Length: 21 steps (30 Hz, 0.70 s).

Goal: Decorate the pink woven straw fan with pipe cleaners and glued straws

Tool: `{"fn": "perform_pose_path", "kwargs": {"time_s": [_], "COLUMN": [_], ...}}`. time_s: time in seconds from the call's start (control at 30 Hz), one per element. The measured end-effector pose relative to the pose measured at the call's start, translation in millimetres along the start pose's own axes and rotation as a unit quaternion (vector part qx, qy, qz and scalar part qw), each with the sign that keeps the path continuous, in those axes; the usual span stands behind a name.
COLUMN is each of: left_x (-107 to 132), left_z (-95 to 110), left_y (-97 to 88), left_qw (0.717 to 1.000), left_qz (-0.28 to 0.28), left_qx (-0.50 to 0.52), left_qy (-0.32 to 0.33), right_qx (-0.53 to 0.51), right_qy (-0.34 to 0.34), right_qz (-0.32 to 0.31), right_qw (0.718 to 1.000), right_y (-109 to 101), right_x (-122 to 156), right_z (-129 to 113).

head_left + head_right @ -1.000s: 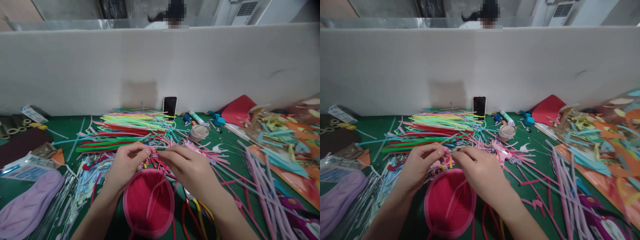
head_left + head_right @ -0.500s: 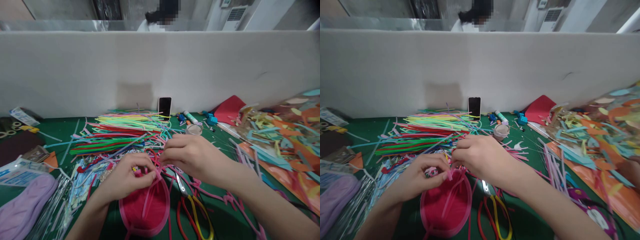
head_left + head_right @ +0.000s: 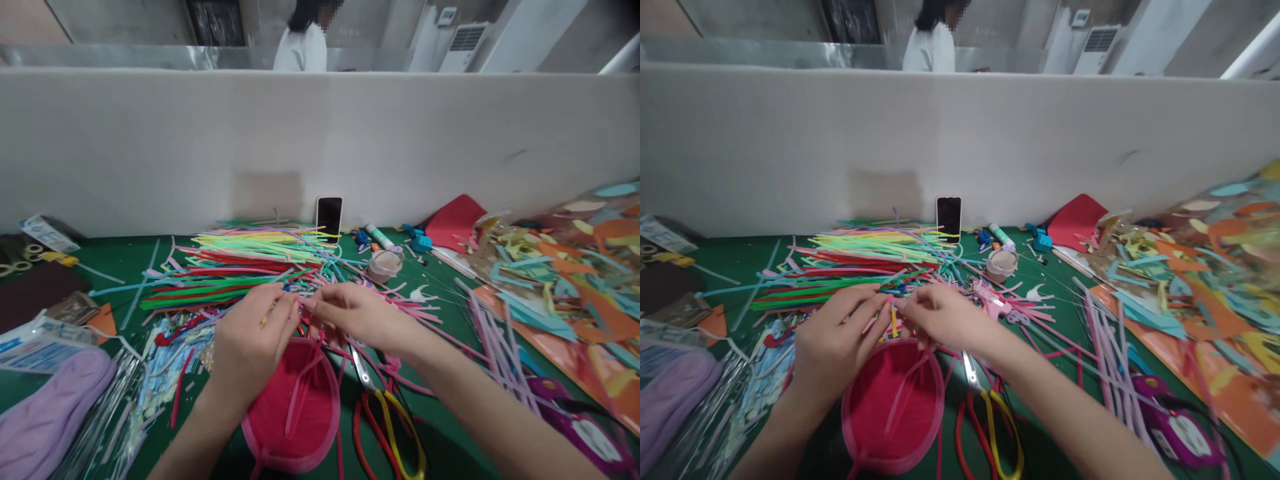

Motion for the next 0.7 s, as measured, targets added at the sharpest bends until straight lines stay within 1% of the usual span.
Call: {"fn": "perform_pose_path", "kwargs": {"time_s": [0.03,0.07,0.13,0.2,0.27,0.3,0.33,0.43,0.5,0.63,0.7], "left_x": [0.1,0.0,-0.5,-1.1,-1.5,-1.6,-1.6,-1.3,-0.6,2.3,4.0], "left_z": [0.5,1.2,2.7,4.2,5.8,6.4,6.9,7.3,6.2,1.4,-0.9], "left_y": [-1.6,-3.2,-5.8,-6.7,-6.0,-5.4,-4.7,-2.8,-1.4,3.7,6.7], "left_qw": [0.999,0.997,0.991,0.985,0.981,0.979,0.977,0.974,0.972,0.965,0.961], "left_qz": [0.016,0.033,0.06,0.07,0.067,0.066,0.065,0.065,0.062,0.051,0.047], "left_qx": [-0.019,-0.033,-0.057,-0.073,-0.085,-0.09,-0.096,-0.114,-0.12,-0.117,-0.116], "left_qy": [0.027,0.056,0.104,0.138,0.164,0.172,0.177,0.185,0.193,0.228,0.248], "right_qx": [-0.093,-0.172,-0.275,-0.333,-0.374,-0.386,-0.389,-0.361,-0.345,-0.369,-0.376], "right_qy": [0.041,0.08,0.14,0.175,0.186,0.185,0.183,0.187,0.202,0.25,0.267], "right_qz": [-0.059,-0.103,-0.152,-0.177,-0.174,-0.162,-0.144,-0.09,-0.084,-0.105,-0.092], "right_qw": [0.993,0.977,0.939,0.909,0.892,0.889,0.891,0.909,0.913,0.889,0.882], "right_y": [-2.8,-5.8,-10.7,-11.9,-9.8,-8.2,-6.6,-4.1,-4.4,-6.7,-6.6], "right_x": [-2.6,-3.9,-3.1,0.7,4.8,6.4,7.5,8.0,6.9,4.5,4.3], "right_z": [0.7,1.2,0.9,-1.1,-4.4,-6.1,-7.6,-10.3,-11.2,-10.9,-9.0]}}
Point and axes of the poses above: each hand's wrist, its own x-axis away from the middle knuckle, its own y-axis out of the palm, z = x × y, the point moved 2 cm from there along -x, towards the middle knuckle, and after that the axes turned 1 degree about y, right-handed, at the moved point
